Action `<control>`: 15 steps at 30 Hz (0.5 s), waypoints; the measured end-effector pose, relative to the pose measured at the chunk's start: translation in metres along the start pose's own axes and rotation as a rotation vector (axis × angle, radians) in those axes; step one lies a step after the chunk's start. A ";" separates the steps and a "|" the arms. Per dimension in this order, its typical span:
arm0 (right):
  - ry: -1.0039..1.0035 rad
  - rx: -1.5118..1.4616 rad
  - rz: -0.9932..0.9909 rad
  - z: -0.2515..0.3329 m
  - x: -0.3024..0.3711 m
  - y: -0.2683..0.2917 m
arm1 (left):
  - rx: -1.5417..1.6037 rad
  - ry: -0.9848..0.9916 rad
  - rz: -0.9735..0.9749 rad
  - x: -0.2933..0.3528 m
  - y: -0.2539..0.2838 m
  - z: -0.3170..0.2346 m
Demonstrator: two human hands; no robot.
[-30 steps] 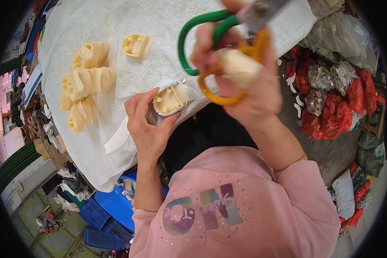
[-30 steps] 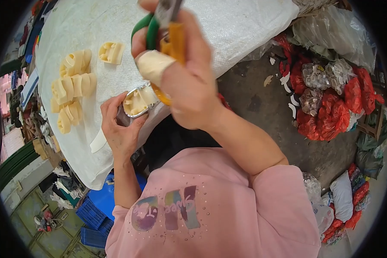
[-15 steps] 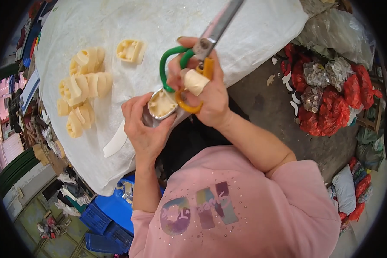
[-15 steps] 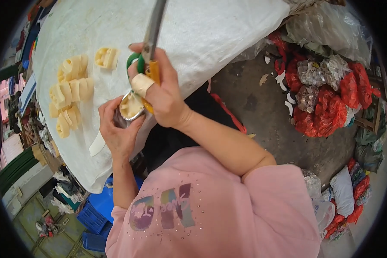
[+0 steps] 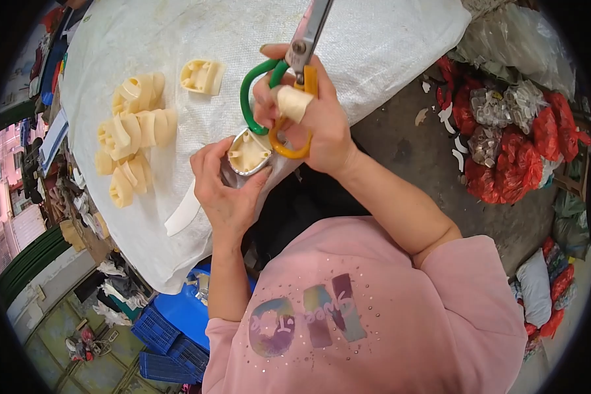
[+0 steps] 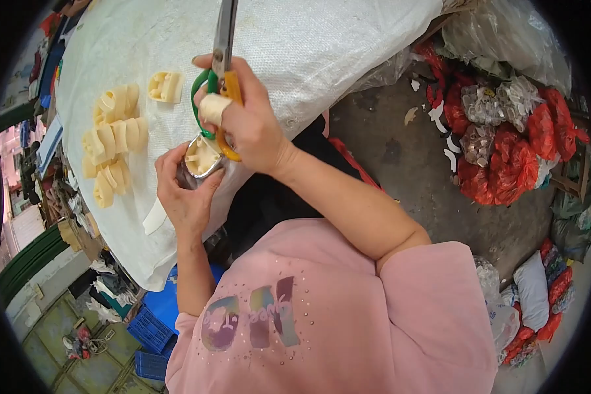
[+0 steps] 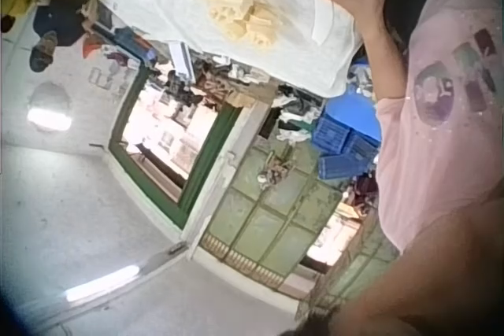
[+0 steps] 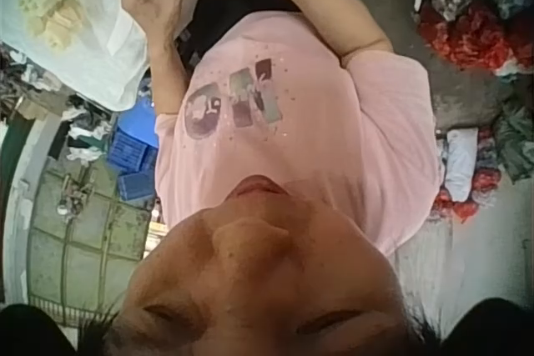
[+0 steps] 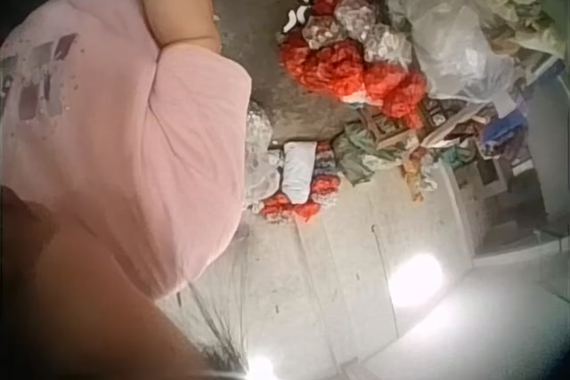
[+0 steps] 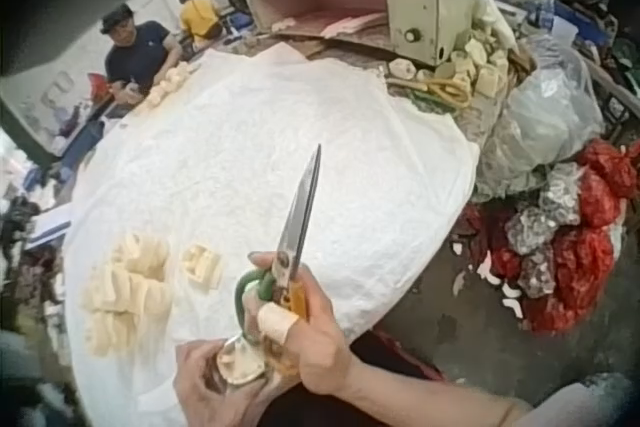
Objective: Manually cutting and assembling foam or rubber shoe components at a workstation.
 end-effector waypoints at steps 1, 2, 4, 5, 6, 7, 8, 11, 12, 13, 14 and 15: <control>0.003 -0.001 -0.001 0.002 0.001 0.000 | -0.021 -0.018 0.005 -0.001 0.000 -0.001; 0.024 -0.047 -0.004 0.005 0.002 0.001 | -0.024 -0.017 0.005 0.000 0.000 0.000; 0.043 -0.095 -0.008 0.015 0.004 0.004 | 0.018 -0.006 -0.014 0.001 0.000 0.002; 0.147 -0.172 0.008 0.028 0.004 0.005 | 0.017 -0.004 -0.011 0.001 0.000 0.002; 0.252 -0.248 0.023 0.038 0.005 0.005 | 0.003 -0.006 -0.005 0.000 0.000 0.002; 0.251 -0.250 0.019 0.041 0.005 0.003 | -0.012 -0.009 0.001 0.000 0.000 0.003; 0.287 -0.250 0.029 0.047 0.006 0.002 | -0.013 -0.010 0.004 0.000 0.000 0.002; 0.185 -0.047 -0.009 0.017 0.010 -0.004 | 0.002 -0.003 -0.012 0.002 0.000 0.002; 0.066 0.191 -0.047 0.001 0.011 -0.007 | 0.012 0.007 -0.016 0.002 0.001 0.003; 0.068 0.191 -0.052 0.000 0.010 -0.004 | 0.023 0.018 -0.021 0.002 0.001 0.004; 0.064 0.078 -0.011 -0.001 0.004 -0.003 | 0.019 0.017 -0.022 0.002 0.001 0.004; 0.060 -0.034 0.031 -0.002 0.000 -0.002 | 0.007 0.013 -0.021 0.001 0.000 0.004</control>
Point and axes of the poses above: each hand's wrist, its own x-axis away from the middle knuckle, its own y-axis out of the back of the hand, z = x × y, the point moved 4 cm from there along -x, towards the middle knuckle
